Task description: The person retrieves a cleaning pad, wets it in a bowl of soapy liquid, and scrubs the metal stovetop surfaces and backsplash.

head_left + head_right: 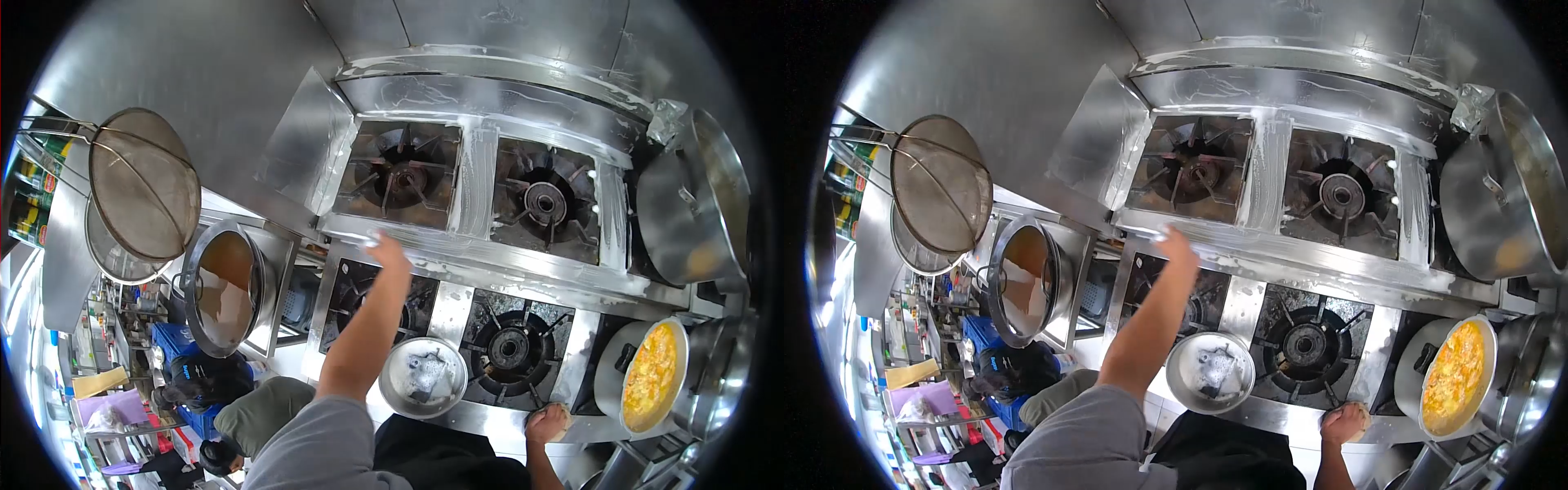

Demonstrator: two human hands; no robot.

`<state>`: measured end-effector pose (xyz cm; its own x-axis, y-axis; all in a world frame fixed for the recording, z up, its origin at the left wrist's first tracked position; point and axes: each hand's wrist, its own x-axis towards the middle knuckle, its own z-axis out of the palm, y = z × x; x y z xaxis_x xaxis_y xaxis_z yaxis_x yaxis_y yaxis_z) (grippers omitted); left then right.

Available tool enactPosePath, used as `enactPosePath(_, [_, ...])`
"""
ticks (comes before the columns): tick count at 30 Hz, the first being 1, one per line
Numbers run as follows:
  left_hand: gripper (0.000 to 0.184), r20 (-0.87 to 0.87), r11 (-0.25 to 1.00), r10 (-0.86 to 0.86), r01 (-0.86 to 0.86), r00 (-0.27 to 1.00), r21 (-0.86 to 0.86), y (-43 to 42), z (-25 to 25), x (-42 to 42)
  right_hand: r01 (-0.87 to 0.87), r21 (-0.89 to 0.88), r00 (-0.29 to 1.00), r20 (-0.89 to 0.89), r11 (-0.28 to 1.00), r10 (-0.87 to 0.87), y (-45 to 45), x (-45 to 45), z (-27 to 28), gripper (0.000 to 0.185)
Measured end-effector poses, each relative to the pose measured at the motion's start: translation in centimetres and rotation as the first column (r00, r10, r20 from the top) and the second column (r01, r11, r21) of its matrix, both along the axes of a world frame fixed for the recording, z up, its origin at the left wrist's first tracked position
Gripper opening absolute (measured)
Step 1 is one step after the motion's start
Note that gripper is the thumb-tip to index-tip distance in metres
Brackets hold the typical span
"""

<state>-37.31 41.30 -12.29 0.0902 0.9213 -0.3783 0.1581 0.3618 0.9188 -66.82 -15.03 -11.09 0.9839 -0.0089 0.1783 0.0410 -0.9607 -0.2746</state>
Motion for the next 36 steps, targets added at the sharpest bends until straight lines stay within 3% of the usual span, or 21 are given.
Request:
enactPosePath(1, [0.069, 0.116, 0.993, -0.102, 0.108, 0.988, -0.052, -5.4, 4.5, -1.1, -0.007, -0.001, 1.0, 0.0, 1.0, 0.007, -0.2, 0.0, -0.2, 0.027])
enactPosePath(2, [0.069, 0.115, 0.992, -0.112, 0.119, 0.987, -0.051, -5.3, 7.7, -1.4, -0.006, -0.003, 1.0, -0.003, 1.0, 0.006, -0.3, -0.3, -0.4, 0.025])
enactPosePath(4, [0.065, 0.189, 0.877, -0.18, 0.245, 0.965, -0.413, -1.0, 11.8, -3.6, 0.022, 0.009, 0.999, -0.024, 1.0, -0.022, -0.7, -0.9, -1.1, 0.024])
enactPosePath(5, [0.062, 0.214, 0.905, -0.251, 0.307, 0.944, -0.294, 3.5, 9.6, -4.2, 0.04, 0.026, 0.999, -0.035, 0.999, -0.039, -0.8, -0.7, -1.1, 0.022])
enactPosePath(6, [0.058, 0.354, 0.89, -0.248, 0.357, 0.902, -0.284, 6.2, 10.5, -4.3, 0.029, 0.047, 0.999, -0.019, 0.998, -0.028, -0.4, -0.5, -0.3, 0.02])
enactPosePath(7, [0.058, 0.402, 0.898, -0.14, 0.287, 0.905, -0.334, 7.7, 11.9, -4.2, 0.03, 0.053, 0.999, -0.02, 0.998, -0.029, -0.4, -0.4, 0.0, 0.019])
enactPosePath(10, [0.059, 0.293, 0.97, -0.133, 0.185, 0.947, -0.156, 5.6, 7.0, -2.3, 0.036, 0.068, 0.999, -0.044, 0.997, -0.033, -0.4, -0.5, 0.1, 0.019])
enactPosePath(11, [0.06, 0.373, 0.949, -0.195, 0.271, 0.907, -0.163, 1.1, 5.1, -1.6, 0.028, 0.076, 0.998, -0.054, 0.997, -0.024, -0.5, -0.3, 0.2, 0.019])
enactPosePath(12, [0.06, 0.219, 0.912, -0.3, 0.347, 0.928, -0.219, -6.4, 5.9, -1.1, 0.04, 0.08, 0.998, -0.054, 0.996, -0.036, -0.5, 0.0, 0.4, 0.019])
enactPosePath(16, [0.06, 0.271, 0.783, -0.249, 0.358, 0.93, -0.509, -35.1, 5.4, 2.9, 0.054, 0.049, 0.998, 0.004, 0.997, -0.055, -0.4, 0.2, 0.0, 0.018])
enactPosePath(18, [0.065, 0.316, 0.701, -0.311, 0.441, 0.896, -0.561, -40.8, 5.4, 3.2, 0.042, 0.086, 0.997, -0.072, 0.995, -0.035, -0.7, -0.3, 0.0, 0.019])
enactPosePath(19, [0.06, 0.346, 0.632, -0.393, 0.523, 0.852, -0.571, -40.5, 6.2, 2.4, 0.055, 0.07, 0.994, -0.098, 0.996, -0.048, -0.8, -0.4, 0.1, 0.02])
enactPosePath(22, [0.048, 0.435, 0.506, -0.523, 0.678, 0.733, -0.533, -26.9, 9.4, -1.4, 0.045, 0.077, 0.996, -0.078, 0.996, -0.039, -1.1, -0.6, -0.3, 0.02])
enactPosePath(24, [0.042, 0.443, 0.623, -0.442, 0.622, 0.78, -0.474, -16.9, 11.0, -3.1, 0.077, 0.094, 0.994, -0.084, 0.993, -0.069, -1.1, -0.7, 0.3, 0.02])
enactPosePath(25, [0.042, 0.496, 0.792, -0.305, 0.505, 0.813, -0.342, -13.4, 11.0, -3.2, 0.065, 0.116, 0.995, -0.081, 0.991, -0.055, -1.2, -0.7, 0.4, 0.02])
enactPosePath(26, [0.042, 0.374, 0.89, -0.273, 0.38, 0.886, -0.251, -9.4, 10.1, -3.0, 0.085, 0.126, 0.993, -0.089, 0.988, -0.074, -1.4, -0.5, 0.4, 0.02])
enactPosePath(27, [0.043, 0.433, 0.888, -0.295, 0.411, 0.852, -0.205, -7.5, 8.6, -3.0, 0.08, 0.144, 0.994, -0.084, 0.986, -0.068, -1.3, -0.4, 0.6, 0.02])
enactPosePath(30, [0.046, 0.509, 0.805, -0.216, 0.447, 0.833, -0.391, -20.6, 8.0, -0.7, 0.095, 0.156, 0.993, -0.08, 0.983, -0.083, -1.2, -0.1, 0.9, 0.019])
enactPosePath(34, [0.034, 0.394, 0.796, -0.151, 0.348, 0.907, -0.496, -42.8, 6.9, 2.5, 0.085, 0.123, 0.991, -0.114, 0.989, -0.071, -1.0, -0.3, 1.0, 0.017])
enactPosePath(36, [0.029, 0.374, 0.779, -0.173, 0.359, 0.911, -0.515, -48.5, 5.4, 2.8, 0.082, 0.111, 0.989, -0.129, 0.99, -0.068, -1.0, -0.2, 1.2, 0.017])
